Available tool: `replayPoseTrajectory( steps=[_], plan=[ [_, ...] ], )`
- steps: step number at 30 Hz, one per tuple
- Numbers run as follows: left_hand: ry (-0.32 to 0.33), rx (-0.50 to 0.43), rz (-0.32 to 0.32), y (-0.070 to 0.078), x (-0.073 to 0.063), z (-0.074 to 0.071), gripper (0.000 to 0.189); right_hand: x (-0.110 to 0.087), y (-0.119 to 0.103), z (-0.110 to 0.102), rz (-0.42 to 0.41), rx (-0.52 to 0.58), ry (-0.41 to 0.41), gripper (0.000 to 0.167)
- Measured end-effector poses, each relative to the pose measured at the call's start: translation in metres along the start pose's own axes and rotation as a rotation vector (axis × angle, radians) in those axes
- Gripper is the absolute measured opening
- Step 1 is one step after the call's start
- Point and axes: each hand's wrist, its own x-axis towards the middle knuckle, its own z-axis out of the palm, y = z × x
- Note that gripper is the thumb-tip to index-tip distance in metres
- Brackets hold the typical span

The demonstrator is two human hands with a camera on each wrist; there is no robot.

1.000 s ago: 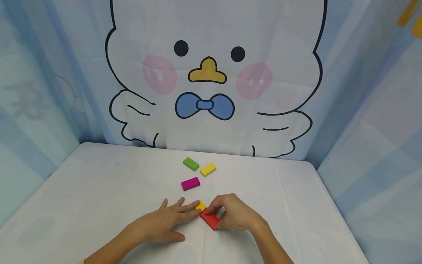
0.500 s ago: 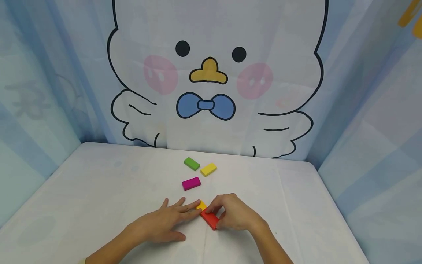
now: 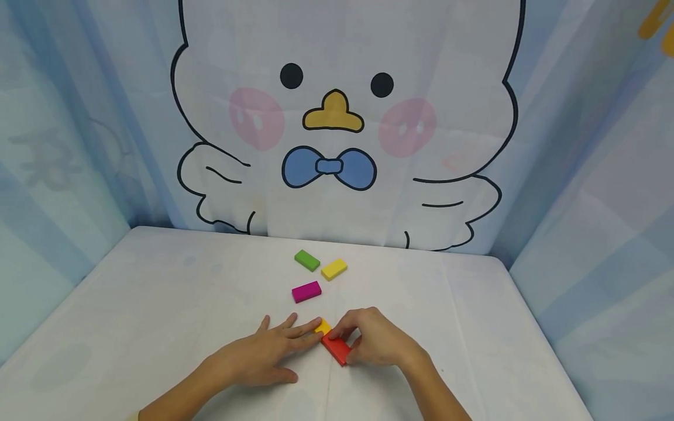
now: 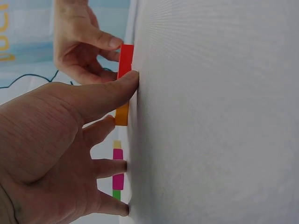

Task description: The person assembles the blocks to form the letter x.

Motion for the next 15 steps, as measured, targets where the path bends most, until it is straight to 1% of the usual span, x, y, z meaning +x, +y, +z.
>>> replayPoseTrajectory(
  steps=[6,15],
  plan=[
    [0.004,0.003,0.007,0.0005,0.0016,-0.0001,0.075,-0.0028,0.0012,-0.0013,-0.017,0.002,0.01,0.038],
    [-0.007,-0.009,-0.012,0.0002,0.0017,0.0,0.076,-0.0029,0.0003,-0.0013,-0.041,0.007,0.004,0.038]
  ],
)
